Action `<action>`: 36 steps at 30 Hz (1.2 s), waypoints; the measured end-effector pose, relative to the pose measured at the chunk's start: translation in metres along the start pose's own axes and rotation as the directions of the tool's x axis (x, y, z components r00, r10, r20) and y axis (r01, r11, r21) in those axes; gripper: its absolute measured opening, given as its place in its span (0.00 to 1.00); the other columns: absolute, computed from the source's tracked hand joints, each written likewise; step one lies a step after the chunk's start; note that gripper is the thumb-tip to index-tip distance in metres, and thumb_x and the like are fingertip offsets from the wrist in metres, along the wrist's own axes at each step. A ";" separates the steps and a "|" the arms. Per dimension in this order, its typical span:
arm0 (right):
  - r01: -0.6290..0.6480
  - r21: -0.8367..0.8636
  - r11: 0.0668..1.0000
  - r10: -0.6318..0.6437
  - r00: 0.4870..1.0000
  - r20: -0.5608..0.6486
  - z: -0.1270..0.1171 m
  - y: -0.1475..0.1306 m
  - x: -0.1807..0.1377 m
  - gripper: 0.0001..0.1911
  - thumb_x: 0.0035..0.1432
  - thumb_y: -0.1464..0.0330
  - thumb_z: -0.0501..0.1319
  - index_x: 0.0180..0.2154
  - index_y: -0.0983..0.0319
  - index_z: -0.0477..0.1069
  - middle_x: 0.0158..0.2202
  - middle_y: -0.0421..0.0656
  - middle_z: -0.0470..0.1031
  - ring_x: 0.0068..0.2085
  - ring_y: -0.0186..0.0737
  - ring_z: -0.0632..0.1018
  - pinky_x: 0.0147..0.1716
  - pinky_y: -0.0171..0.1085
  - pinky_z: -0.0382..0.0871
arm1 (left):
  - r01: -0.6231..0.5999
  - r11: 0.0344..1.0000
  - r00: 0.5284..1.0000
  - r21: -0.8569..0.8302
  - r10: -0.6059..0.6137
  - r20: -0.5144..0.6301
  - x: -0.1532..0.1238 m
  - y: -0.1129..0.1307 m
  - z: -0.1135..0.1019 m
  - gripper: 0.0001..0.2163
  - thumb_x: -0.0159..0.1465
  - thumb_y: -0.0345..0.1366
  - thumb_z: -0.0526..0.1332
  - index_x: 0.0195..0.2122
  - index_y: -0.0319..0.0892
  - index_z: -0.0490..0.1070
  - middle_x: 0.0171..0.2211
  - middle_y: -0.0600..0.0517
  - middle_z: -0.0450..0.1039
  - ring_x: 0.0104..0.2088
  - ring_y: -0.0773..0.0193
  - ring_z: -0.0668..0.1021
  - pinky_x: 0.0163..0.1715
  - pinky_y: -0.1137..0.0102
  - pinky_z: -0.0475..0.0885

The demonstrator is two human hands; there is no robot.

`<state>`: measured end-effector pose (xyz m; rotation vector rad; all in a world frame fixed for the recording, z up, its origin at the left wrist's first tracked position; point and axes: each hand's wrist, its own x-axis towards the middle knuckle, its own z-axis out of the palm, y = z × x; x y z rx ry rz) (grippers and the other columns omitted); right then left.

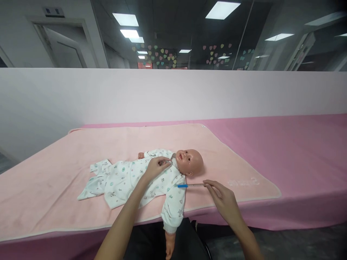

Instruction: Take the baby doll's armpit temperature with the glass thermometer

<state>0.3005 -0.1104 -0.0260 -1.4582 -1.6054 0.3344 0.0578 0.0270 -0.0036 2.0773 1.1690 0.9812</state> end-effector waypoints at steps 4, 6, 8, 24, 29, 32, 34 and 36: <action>-0.111 -0.121 0.986 0.105 0.993 -0.055 0.000 0.050 -0.020 0.18 0.58 0.59 0.49 0.39 0.62 0.72 0.39 0.48 0.76 0.42 0.47 0.75 0.41 0.43 0.69 | -0.007 1.000 1.000 0.017 0.007 0.003 0.000 0.001 0.001 0.15 0.55 0.46 0.56 0.34 0.41 0.75 0.21 0.54 0.65 0.22 0.70 0.62 0.24 0.74 0.57; -0.114 -0.187 0.976 0.102 0.992 -0.072 0.000 0.065 -0.023 0.19 0.59 0.59 0.48 0.40 0.63 0.72 0.40 0.49 0.76 0.42 0.47 0.75 0.41 0.44 0.68 | -0.005 0.999 0.999 0.033 0.004 0.033 0.000 0.003 0.000 0.16 0.54 0.47 0.58 0.36 0.42 0.75 0.21 0.55 0.65 0.22 0.70 0.61 0.24 0.74 0.56; -0.094 -0.262 0.960 0.070 0.992 -0.102 0.001 0.075 -0.023 0.19 0.59 0.61 0.47 0.40 0.64 0.71 0.39 0.50 0.76 0.41 0.48 0.75 0.41 0.45 0.67 | -0.012 0.999 0.998 0.052 0.009 0.061 0.001 0.004 0.000 0.17 0.52 0.48 0.60 0.38 0.43 0.74 0.23 0.55 0.65 0.22 0.71 0.60 0.24 0.74 0.56; 0.237 -0.161 0.958 -0.246 0.968 -0.044 0.086 -0.038 0.025 0.15 0.58 0.72 0.47 0.41 0.62 0.70 0.39 0.46 0.74 0.39 0.39 0.75 0.36 0.34 0.67 | -0.012 0.954 0.997 -0.301 -0.011 -0.075 0.001 -0.009 0.000 0.12 0.53 0.43 0.61 0.30 0.39 0.72 0.24 0.55 0.68 0.21 0.73 0.63 0.22 0.76 0.57; 0.213 -0.254 0.944 -0.224 0.974 -0.016 0.120 -0.059 0.067 0.15 0.56 0.75 0.48 0.41 0.63 0.70 0.35 0.46 0.74 0.37 0.40 0.75 0.34 0.34 0.67 | 0.066 0.794 0.983 -0.604 -0.157 -0.099 0.001 -0.016 -0.006 0.12 0.52 0.42 0.63 0.31 0.38 0.69 0.21 0.57 0.65 0.21 0.74 0.65 0.21 0.78 0.59; 0.223 -0.239 0.945 -0.241 0.969 -0.050 0.131 -0.058 0.074 0.16 0.53 0.77 0.50 0.41 0.63 0.70 0.34 0.46 0.74 0.37 0.40 0.74 0.33 0.34 0.67 | 0.105 0.729 0.961 -0.676 -0.248 -0.119 0.001 -0.017 -0.009 0.13 0.50 0.42 0.64 0.32 0.39 0.70 0.21 0.57 0.65 0.21 0.74 0.66 0.21 0.79 0.59; 0.238 -0.159 0.958 -0.256 0.961 -0.105 0.135 -0.056 0.072 0.18 0.50 0.78 0.50 0.42 0.62 0.70 0.32 0.44 0.73 0.35 0.38 0.74 0.33 0.33 0.67 | 0.127 0.705 0.952 -0.698 -0.285 -0.114 0.001 -0.018 -0.011 0.14 0.49 0.41 0.65 0.33 0.39 0.70 0.20 0.57 0.64 0.20 0.75 0.66 0.20 0.79 0.59; 0.256 -0.057 0.965 -0.262 0.951 -0.165 0.136 -0.054 0.068 0.18 0.49 0.78 0.50 0.41 0.62 0.70 0.30 0.42 0.71 0.30 0.35 0.73 0.30 0.32 0.67 | 0.141 0.681 0.947 -0.718 -0.305 -0.103 0.001 -0.019 -0.012 0.14 0.49 0.40 0.66 0.34 0.38 0.71 0.20 0.57 0.64 0.20 0.75 0.66 0.20 0.79 0.60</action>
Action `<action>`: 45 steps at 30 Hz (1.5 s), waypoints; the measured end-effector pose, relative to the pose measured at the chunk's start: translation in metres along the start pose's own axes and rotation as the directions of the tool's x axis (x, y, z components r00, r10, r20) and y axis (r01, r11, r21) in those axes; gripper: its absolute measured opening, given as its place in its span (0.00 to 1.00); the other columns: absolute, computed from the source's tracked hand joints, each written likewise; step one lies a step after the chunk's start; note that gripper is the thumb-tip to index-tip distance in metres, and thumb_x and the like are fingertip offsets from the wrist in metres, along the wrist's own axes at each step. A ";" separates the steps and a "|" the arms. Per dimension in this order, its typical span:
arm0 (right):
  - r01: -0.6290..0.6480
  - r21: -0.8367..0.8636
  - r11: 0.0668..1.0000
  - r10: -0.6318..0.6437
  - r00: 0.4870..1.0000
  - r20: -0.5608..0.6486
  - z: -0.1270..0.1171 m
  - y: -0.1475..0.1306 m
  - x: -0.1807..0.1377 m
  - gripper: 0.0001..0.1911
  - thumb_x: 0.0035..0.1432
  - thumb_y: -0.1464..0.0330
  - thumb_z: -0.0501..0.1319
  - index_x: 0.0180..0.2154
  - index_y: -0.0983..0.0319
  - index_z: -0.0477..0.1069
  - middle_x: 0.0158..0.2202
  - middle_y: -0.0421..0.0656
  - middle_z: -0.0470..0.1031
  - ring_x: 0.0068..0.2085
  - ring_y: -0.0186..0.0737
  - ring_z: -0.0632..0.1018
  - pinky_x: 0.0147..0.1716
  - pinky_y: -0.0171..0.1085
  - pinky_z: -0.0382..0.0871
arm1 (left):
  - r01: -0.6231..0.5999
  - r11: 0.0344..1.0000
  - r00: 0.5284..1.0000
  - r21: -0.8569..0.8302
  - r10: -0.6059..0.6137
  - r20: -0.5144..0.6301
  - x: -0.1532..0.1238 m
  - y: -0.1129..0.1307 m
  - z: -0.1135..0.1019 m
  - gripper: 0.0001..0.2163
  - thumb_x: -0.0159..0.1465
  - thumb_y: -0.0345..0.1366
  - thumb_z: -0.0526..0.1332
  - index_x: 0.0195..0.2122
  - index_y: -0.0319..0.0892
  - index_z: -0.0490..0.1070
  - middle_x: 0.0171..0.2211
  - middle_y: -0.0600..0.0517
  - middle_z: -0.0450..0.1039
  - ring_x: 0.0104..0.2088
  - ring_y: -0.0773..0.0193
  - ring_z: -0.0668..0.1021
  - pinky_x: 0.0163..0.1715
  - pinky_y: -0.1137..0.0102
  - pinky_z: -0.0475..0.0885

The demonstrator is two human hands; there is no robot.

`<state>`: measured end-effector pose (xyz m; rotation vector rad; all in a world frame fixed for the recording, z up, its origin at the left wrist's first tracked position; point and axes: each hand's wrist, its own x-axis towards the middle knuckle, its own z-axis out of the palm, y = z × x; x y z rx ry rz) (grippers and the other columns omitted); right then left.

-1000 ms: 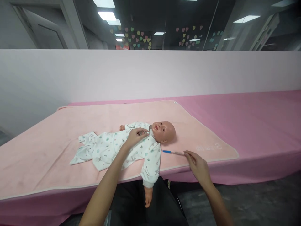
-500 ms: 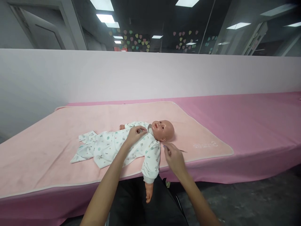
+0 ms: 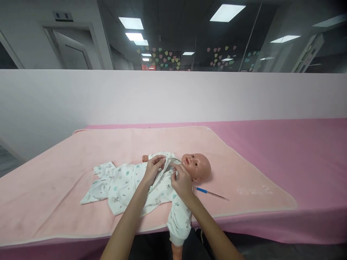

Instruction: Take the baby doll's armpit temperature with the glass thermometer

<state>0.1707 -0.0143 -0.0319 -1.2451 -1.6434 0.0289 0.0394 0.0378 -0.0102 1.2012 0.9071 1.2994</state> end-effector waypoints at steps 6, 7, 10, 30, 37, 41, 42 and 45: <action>0.101 0.231 0.968 -0.055 0.979 -0.197 0.001 -0.006 0.003 0.15 0.54 0.78 0.49 0.37 0.61 0.71 0.31 0.43 0.69 0.26 0.31 0.70 0.24 0.31 0.66 | 0.037 0.999 0.998 -0.018 -0.037 -0.044 -0.001 0.004 -0.002 0.14 0.51 0.41 0.64 0.37 0.39 0.73 0.24 0.54 0.70 0.25 0.70 0.71 0.27 0.75 0.66; 0.113 0.240 0.964 -0.066 0.978 -0.198 0.002 -0.006 0.005 0.16 0.55 0.78 0.48 0.38 0.61 0.71 0.32 0.44 0.69 0.29 0.32 0.72 0.26 0.31 0.68 | 0.021 0.998 1.000 0.057 -0.021 -0.001 -0.003 0.005 -0.001 0.14 0.51 0.40 0.64 0.36 0.39 0.74 0.24 0.53 0.71 0.26 0.69 0.72 0.29 0.74 0.67; 0.143 0.259 0.955 -0.095 0.977 -0.189 0.008 -0.003 0.006 0.16 0.57 0.78 0.48 0.39 0.60 0.71 0.34 0.45 0.70 0.37 0.36 0.74 0.32 0.34 0.71 | -0.082 0.957 0.985 0.280 0.035 0.168 -0.008 0.009 0.004 0.11 0.54 0.39 0.62 0.35 0.40 0.76 0.29 0.50 0.74 0.34 0.63 0.74 0.36 0.71 0.68; 0.102 0.225 0.969 -0.032 0.955 -0.296 0.006 -0.001 -0.002 0.11 0.56 0.78 0.53 0.37 0.61 0.69 0.31 0.44 0.71 0.31 0.34 0.74 0.26 0.33 0.70 | -0.086 0.906 0.989 0.414 0.025 0.149 -0.014 0.007 0.008 0.10 0.54 0.40 0.62 0.34 0.42 0.76 0.26 0.51 0.73 0.28 0.66 0.72 0.30 0.73 0.66; 0.082 0.214 0.973 -0.035 0.976 -0.213 0.008 0.000 -0.002 0.12 0.56 0.78 0.53 0.38 0.61 0.69 0.34 0.45 0.72 0.35 0.36 0.75 0.32 0.35 0.72 | -0.015 0.945 0.985 0.326 -0.043 0.170 -0.014 0.013 0.008 0.09 0.54 0.39 0.63 0.34 0.42 0.76 0.30 0.49 0.76 0.31 0.63 0.74 0.32 0.72 0.68; 0.057 0.234 0.971 -0.007 0.978 -0.209 0.006 0.000 -0.002 0.11 0.56 0.78 0.52 0.38 0.61 0.69 0.35 0.45 0.73 0.38 0.37 0.75 0.34 0.36 0.72 | -0.013 0.942 0.979 0.336 -0.057 0.197 -0.014 0.015 0.008 0.10 0.55 0.39 0.62 0.34 0.40 0.76 0.29 0.49 0.75 0.32 0.63 0.74 0.33 0.71 0.68; 0.049 0.242 0.969 0.003 0.978 -0.209 0.005 0.000 -0.001 0.11 0.56 0.77 0.52 0.38 0.61 0.69 0.34 0.45 0.73 0.37 0.37 0.75 0.33 0.35 0.72 | -0.029 0.935 0.976 0.355 -0.049 0.210 -0.015 0.015 0.008 0.10 0.55 0.40 0.61 0.35 0.40 0.76 0.29 0.49 0.74 0.32 0.63 0.73 0.33 0.71 0.67; 0.014 0.263 0.965 0.041 0.979 -0.201 0.004 0.000 -0.001 0.10 0.57 0.76 0.52 0.38 0.61 0.69 0.32 0.44 0.73 0.32 0.35 0.74 0.28 0.33 0.70 | -0.102 0.901 0.968 0.421 -0.008 0.252 -0.016 0.016 0.008 0.11 0.53 0.40 0.63 0.35 0.41 0.75 0.29 0.50 0.72 0.31 0.65 0.70 0.31 0.72 0.66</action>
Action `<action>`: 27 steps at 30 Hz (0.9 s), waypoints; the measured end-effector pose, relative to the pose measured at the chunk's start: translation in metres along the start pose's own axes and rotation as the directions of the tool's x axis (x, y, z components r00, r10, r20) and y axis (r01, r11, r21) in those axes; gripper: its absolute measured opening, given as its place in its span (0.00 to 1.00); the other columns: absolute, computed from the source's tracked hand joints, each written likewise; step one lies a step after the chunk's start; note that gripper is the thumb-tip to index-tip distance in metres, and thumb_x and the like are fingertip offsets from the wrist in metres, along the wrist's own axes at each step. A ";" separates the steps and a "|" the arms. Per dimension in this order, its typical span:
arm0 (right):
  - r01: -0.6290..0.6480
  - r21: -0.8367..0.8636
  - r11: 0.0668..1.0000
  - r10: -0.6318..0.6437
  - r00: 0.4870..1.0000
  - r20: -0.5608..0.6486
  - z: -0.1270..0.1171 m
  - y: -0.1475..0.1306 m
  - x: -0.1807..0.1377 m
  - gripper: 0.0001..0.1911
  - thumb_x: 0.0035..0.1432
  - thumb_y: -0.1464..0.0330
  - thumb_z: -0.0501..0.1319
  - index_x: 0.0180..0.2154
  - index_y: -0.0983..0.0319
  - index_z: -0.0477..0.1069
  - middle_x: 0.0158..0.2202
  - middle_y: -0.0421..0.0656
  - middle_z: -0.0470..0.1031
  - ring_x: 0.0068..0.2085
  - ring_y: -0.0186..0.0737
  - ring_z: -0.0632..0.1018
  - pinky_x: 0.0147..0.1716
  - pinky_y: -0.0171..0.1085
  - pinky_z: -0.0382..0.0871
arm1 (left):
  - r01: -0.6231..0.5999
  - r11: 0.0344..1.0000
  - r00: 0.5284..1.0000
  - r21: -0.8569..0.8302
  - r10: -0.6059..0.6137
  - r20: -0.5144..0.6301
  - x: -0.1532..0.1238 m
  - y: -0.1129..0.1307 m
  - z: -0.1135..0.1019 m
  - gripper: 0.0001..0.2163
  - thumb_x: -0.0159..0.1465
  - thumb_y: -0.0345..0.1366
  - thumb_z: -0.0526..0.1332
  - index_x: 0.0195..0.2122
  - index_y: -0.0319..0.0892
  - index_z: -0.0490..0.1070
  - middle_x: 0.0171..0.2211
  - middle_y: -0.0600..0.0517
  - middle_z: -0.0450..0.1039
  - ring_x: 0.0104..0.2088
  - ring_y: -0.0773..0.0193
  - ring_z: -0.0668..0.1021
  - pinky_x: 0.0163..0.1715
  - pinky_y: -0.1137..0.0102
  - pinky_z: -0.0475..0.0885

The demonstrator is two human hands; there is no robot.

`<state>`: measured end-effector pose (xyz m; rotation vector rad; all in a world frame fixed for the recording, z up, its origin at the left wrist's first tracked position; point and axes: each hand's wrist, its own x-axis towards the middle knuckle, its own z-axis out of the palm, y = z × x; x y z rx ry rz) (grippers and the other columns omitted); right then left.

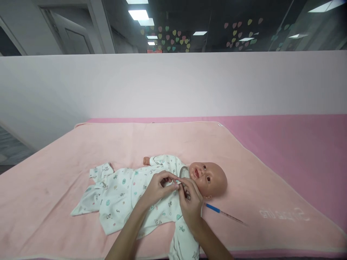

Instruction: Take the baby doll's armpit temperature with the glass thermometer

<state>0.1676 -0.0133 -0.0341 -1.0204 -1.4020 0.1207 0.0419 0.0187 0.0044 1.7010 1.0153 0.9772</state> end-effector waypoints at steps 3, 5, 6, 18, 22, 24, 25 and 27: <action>-0.036 0.011 0.999 0.036 0.999 0.003 0.000 0.000 -0.001 0.09 0.57 0.75 0.52 0.37 0.61 0.69 0.29 0.43 0.72 0.25 0.31 0.71 0.23 0.31 0.66 | -0.026 0.998 1.000 0.052 0.025 0.007 -0.001 -0.001 0.000 0.11 0.51 0.39 0.64 0.35 0.42 0.74 0.30 0.50 0.71 0.31 0.65 0.69 0.32 0.72 0.65; -0.063 0.018 0.998 0.063 0.998 0.002 0.001 0.001 -0.002 0.08 0.57 0.74 0.53 0.37 0.62 0.69 0.27 0.41 0.70 0.21 0.29 0.67 0.20 0.30 0.64 | -0.017 0.999 1.000 0.052 0.017 -0.005 -0.001 -0.002 0.000 0.10 0.53 0.39 0.63 0.36 0.42 0.75 0.30 0.50 0.71 0.31 0.65 0.69 0.31 0.72 0.64; -0.075 0.021 0.997 0.075 0.997 0.002 0.001 0.001 -0.002 0.07 0.57 0.74 0.54 0.37 0.62 0.69 0.26 0.40 0.70 0.20 0.29 0.66 0.20 0.30 0.63 | -0.011 0.999 1.000 0.048 0.012 -0.014 -0.001 -0.002 0.001 0.10 0.54 0.39 0.62 0.36 0.42 0.75 0.29 0.50 0.71 0.31 0.65 0.69 0.31 0.72 0.64; -0.088 0.021 0.996 0.088 0.996 -0.001 0.001 0.000 -0.002 0.07 0.57 0.74 0.53 0.33 0.63 0.69 0.27 0.42 0.72 0.23 0.30 0.69 0.22 0.30 0.64 | -0.027 0.998 0.999 0.050 0.026 0.019 -0.002 0.004 0.003 0.12 0.61 0.42 0.54 0.39 0.43 0.72 0.32 0.50 0.70 0.34 0.64 0.70 0.36 0.70 0.65; -0.085 0.031 0.996 0.085 0.996 0.001 0.001 -0.002 0.000 0.09 0.57 0.74 0.52 0.34 0.63 0.70 0.28 0.43 0.72 0.22 0.30 0.68 0.19 0.30 0.63 | -0.030 0.999 0.999 0.041 0.029 0.039 -0.002 0.007 0.003 0.12 0.62 0.42 0.52 0.37 0.42 0.70 0.31 0.51 0.68 0.34 0.64 0.69 0.36 0.71 0.65; -0.078 0.029 0.997 0.078 0.997 0.021 0.001 -0.002 -0.001 0.09 0.56 0.74 0.52 0.36 0.63 0.71 0.30 0.44 0.72 0.19 0.28 0.66 0.17 0.30 0.62 | -0.032 0.999 0.999 -0.013 0.033 0.033 -0.002 0.007 0.003 0.11 0.61 0.42 0.53 0.37 0.42 0.68 0.31 0.51 0.67 0.33 0.65 0.69 0.36 0.71 0.65; -0.074 0.026 0.997 0.073 0.997 0.033 0.001 -0.002 -0.001 0.10 0.56 0.74 0.52 0.36 0.63 0.71 0.32 0.45 0.72 0.18 0.27 0.65 0.16 0.29 0.61 | -0.034 0.998 0.999 -0.043 0.035 0.028 -0.002 0.006 0.003 0.10 0.61 0.42 0.53 0.37 0.41 0.67 0.31 0.51 0.67 0.34 0.65 0.69 0.36 0.71 0.65; -0.062 0.015 0.998 0.062 0.997 0.048 0.002 -0.002 -0.002 0.10 0.56 0.73 0.53 0.37 0.63 0.71 0.33 0.45 0.72 0.17 0.26 0.63 0.14 0.29 0.59 | -0.029 0.995 0.999 -0.094 0.032 0.027 -0.001 0.004 0.003 0.10 0.61 0.42 0.54 0.38 0.41 0.65 0.31 0.51 0.67 0.34 0.65 0.70 0.37 0.71 0.64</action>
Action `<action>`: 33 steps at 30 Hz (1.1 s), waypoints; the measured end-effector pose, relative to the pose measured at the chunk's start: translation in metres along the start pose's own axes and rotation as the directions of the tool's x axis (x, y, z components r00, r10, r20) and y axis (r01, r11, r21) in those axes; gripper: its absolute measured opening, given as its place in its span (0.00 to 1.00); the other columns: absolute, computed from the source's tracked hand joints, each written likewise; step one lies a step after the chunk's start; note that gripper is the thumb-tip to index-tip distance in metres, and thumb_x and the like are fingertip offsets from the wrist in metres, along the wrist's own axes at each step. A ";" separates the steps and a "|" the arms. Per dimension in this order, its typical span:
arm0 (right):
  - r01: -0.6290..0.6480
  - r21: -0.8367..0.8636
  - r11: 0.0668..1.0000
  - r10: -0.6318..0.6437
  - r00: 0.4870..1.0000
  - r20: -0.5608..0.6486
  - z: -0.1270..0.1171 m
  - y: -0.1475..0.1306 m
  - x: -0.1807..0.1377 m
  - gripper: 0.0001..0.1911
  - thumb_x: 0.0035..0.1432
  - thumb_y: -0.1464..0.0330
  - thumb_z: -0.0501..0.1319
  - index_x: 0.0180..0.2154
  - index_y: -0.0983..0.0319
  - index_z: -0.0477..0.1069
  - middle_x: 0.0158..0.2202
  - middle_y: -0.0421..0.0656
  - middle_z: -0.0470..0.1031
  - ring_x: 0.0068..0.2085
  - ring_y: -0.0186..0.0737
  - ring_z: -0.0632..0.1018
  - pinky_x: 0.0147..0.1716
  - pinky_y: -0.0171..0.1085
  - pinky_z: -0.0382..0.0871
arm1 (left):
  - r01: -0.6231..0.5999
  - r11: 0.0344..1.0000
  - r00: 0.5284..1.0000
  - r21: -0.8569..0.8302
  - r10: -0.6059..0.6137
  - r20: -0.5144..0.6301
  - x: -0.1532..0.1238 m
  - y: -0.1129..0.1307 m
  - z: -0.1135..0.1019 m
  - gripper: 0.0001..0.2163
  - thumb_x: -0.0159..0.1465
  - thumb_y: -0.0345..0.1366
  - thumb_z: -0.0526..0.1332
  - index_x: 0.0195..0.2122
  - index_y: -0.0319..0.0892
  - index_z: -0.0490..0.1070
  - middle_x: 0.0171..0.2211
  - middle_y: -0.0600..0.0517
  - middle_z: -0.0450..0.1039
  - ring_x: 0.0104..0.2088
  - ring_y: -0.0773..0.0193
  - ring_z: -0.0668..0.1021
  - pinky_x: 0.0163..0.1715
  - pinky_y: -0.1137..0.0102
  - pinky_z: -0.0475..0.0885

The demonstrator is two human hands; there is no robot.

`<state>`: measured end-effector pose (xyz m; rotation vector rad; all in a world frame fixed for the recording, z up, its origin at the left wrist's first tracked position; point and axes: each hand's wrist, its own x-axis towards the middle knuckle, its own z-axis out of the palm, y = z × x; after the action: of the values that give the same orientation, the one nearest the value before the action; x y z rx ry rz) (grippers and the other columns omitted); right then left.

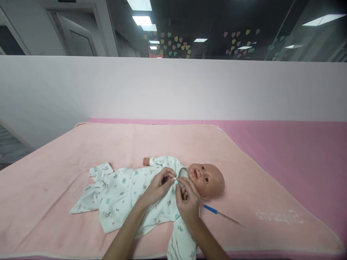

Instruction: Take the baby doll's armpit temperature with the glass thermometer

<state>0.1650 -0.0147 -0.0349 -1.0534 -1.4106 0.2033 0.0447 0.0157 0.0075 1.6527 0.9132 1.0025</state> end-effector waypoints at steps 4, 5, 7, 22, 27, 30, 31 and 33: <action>0.006 -0.031 1.000 -0.006 1.000 0.005 0.001 0.003 -0.002 0.08 0.56 0.73 0.54 0.37 0.63 0.70 0.33 0.45 0.72 0.17 0.26 0.61 0.15 0.29 0.60 | 0.015 0.999 1.000 -0.039 -0.014 0.028 0.001 -0.003 0.000 0.09 0.61 0.41 0.55 0.37 0.41 0.64 0.31 0.51 0.68 0.34 0.66 0.70 0.37 0.71 0.64; 0.000 -0.037 0.999 0.000 1.000 0.011 0.001 0.004 -0.002 0.08 0.56 0.73 0.54 0.37 0.63 0.70 0.32 0.44 0.72 0.18 0.26 0.62 0.16 0.29 0.61 | 0.013 0.999 1.000 -0.036 -0.012 0.028 0.001 -0.003 0.000 0.09 0.61 0.40 0.55 0.37 0.41 0.64 0.31 0.51 0.68 0.34 0.66 0.70 0.37 0.71 0.64; -0.016 -0.052 0.999 0.017 1.000 0.019 0.001 0.006 -0.003 0.08 0.57 0.72 0.53 0.38 0.63 0.70 0.31 0.44 0.72 0.20 0.28 0.65 0.19 0.30 0.63 | -0.001 1.000 1.000 -0.003 0.001 0.027 0.000 -0.002 0.000 0.08 0.61 0.38 0.55 0.38 0.41 0.65 0.32 0.51 0.68 0.34 0.66 0.70 0.36 0.72 0.64; 0.103 -0.129 0.986 -0.111 0.992 -0.061 -0.004 0.006 -0.001 0.10 0.58 0.74 0.52 0.38 0.63 0.70 0.34 0.46 0.74 0.38 0.38 0.75 0.36 0.36 0.71 | 0.029 0.966 0.930 0.256 0.067 -0.360 -0.058 -0.020 -0.008 0.09 0.60 0.34 0.54 0.40 0.43 0.69 0.37 0.50 0.72 0.35 0.64 0.73 0.34 0.70 0.69; 0.398 -0.138 0.907 -0.384 0.916 0.117 0.003 -0.004 -0.004 0.13 0.56 0.79 0.52 0.41 0.63 0.69 0.35 0.45 0.74 0.37 0.35 0.75 0.31 0.30 0.69 | 0.014 0.831 0.846 0.556 0.287 -0.449 -0.062 -0.026 0.004 0.08 0.61 0.32 0.53 0.40 0.44 0.68 0.35 0.51 0.71 0.36 0.64 0.72 0.36 0.68 0.68; 0.406 -0.186 0.895 -0.339 0.889 0.307 0.009 -0.010 -0.007 0.09 0.57 0.75 0.52 0.34 0.63 0.70 0.25 0.41 0.71 0.25 0.33 0.72 0.21 0.31 0.62 | 0.008 0.739 0.830 0.673 0.370 -0.416 -0.062 -0.026 0.009 0.08 0.61 0.31 0.52 0.40 0.43 0.67 0.35 0.51 0.71 0.39 0.63 0.71 0.40 0.65 0.67; 0.386 -0.217 0.897 -0.302 0.891 0.339 0.011 -0.011 -0.008 0.09 0.57 0.74 0.52 0.32 0.62 0.70 0.23 0.40 0.69 0.23 0.32 0.70 0.19 0.32 0.60 | 0.010 0.723 0.830 0.691 0.379 -0.408 -0.062 -0.027 0.010 0.08 0.61 0.31 0.51 0.40 0.43 0.67 0.35 0.51 0.71 0.38 0.63 0.71 0.40 0.65 0.67; 0.344 -0.263 0.901 -0.239 0.902 0.360 0.013 -0.012 -0.010 0.10 0.57 0.73 0.51 0.30 0.61 0.69 0.22 0.40 0.66 0.21 0.32 0.67 0.18 0.32 0.56 | 0.003 0.701 0.829 0.713 0.397 -0.393 -0.063 -0.027 0.010 0.08 0.61 0.30 0.51 0.40 0.43 0.66 0.36 0.51 0.71 0.38 0.63 0.71 0.39 0.65 0.67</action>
<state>0.1466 -0.0217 -0.0358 -1.0834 -1.9289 -0.0894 0.0270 -0.0374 -0.0331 2.1840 1.6578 1.4229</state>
